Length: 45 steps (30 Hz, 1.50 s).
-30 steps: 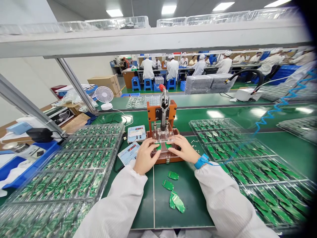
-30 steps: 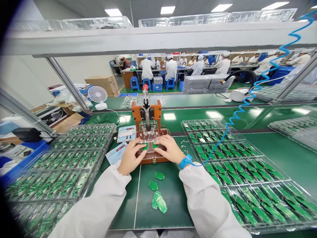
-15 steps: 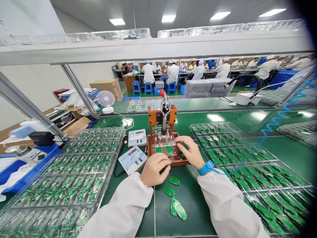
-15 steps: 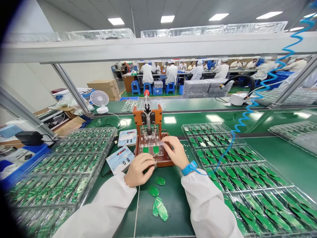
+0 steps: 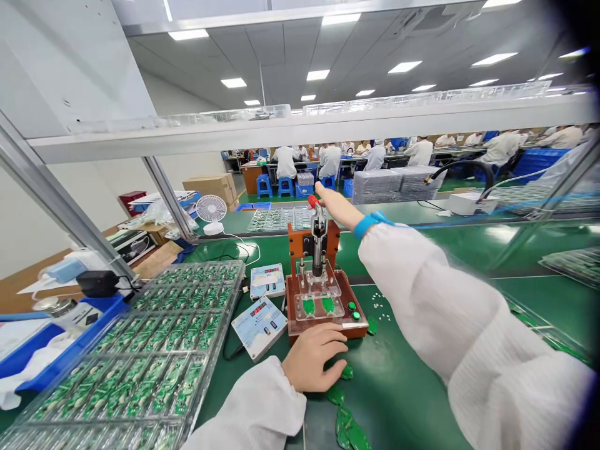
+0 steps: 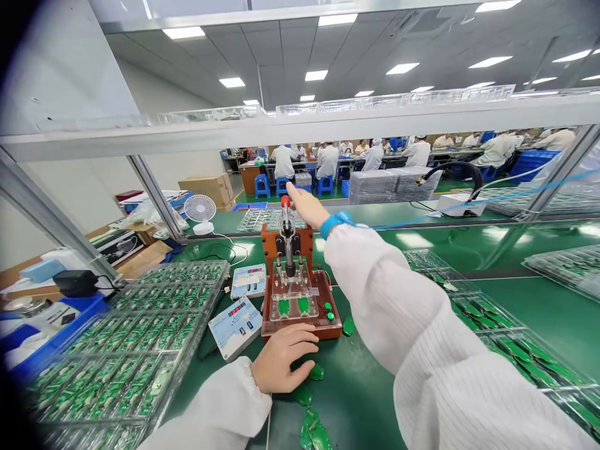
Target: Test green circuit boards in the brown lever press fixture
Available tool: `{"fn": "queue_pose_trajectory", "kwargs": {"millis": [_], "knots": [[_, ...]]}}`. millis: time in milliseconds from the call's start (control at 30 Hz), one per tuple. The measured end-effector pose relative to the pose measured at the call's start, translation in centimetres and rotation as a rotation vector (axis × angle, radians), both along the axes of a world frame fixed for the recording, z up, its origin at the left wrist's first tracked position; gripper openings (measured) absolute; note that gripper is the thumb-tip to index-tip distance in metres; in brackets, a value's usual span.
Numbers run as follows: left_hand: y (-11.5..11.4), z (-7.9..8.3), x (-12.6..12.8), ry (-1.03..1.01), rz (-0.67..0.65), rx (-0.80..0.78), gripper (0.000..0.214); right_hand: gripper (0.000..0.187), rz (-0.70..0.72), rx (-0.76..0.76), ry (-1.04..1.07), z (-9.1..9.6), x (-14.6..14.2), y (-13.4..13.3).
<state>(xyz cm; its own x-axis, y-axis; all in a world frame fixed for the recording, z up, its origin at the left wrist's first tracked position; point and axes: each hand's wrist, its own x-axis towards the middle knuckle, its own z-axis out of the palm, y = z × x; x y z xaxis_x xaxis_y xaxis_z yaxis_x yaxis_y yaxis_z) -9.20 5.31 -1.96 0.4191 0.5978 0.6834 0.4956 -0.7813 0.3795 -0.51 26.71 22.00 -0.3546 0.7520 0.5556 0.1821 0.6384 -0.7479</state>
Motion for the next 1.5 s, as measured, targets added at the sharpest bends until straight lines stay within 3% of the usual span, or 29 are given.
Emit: {"fn": "queue_pose_trajectory", "kwargs": {"millis": [100,233,333,500,733,933,1267,1500], "knots": [[0.0,-0.1,0.1,-0.02,0.004,0.003,0.021,0.063,0.084,-0.023,0.027,2.1,-1.5,-0.3],[0.1,-0.4,0.4,-0.042,0.01,0.007,0.019,0.046,0.096,0.186,0.173,2.5,-0.3,-5.8],[0.2,-0.8,0.6,-0.055,0.015,0.002,0.018,0.037,-0.004,0.438,0.217,0.1,1.8,-10.7],[0.4,-1.0,0.8,-0.037,0.021,0.009,0.019,0.046,-0.062,0.561,0.138,-4.6,3.2,-14.6],[0.8,-1.9,1.0,0.032,0.045,0.0,0.019,0.044,-0.105,0.541,0.192,-8.3,3.0,-15.3],[1.2,-2.4,1.2,0.167,0.088,-0.084,0.022,0.054,-0.014,0.574,0.201,-12.5,2.8,-14.6],[0.9,-1.1,0.9,0.144,0.093,-0.026,0.021,0.055,0.147,0.436,0.348,-13.4,3.3,-14.0],[0.8,-0.8,0.9,0.129,0.09,0.003,0.021,0.05,0.187,0.307,0.43,-13.1,3.4,-13.9]]}}
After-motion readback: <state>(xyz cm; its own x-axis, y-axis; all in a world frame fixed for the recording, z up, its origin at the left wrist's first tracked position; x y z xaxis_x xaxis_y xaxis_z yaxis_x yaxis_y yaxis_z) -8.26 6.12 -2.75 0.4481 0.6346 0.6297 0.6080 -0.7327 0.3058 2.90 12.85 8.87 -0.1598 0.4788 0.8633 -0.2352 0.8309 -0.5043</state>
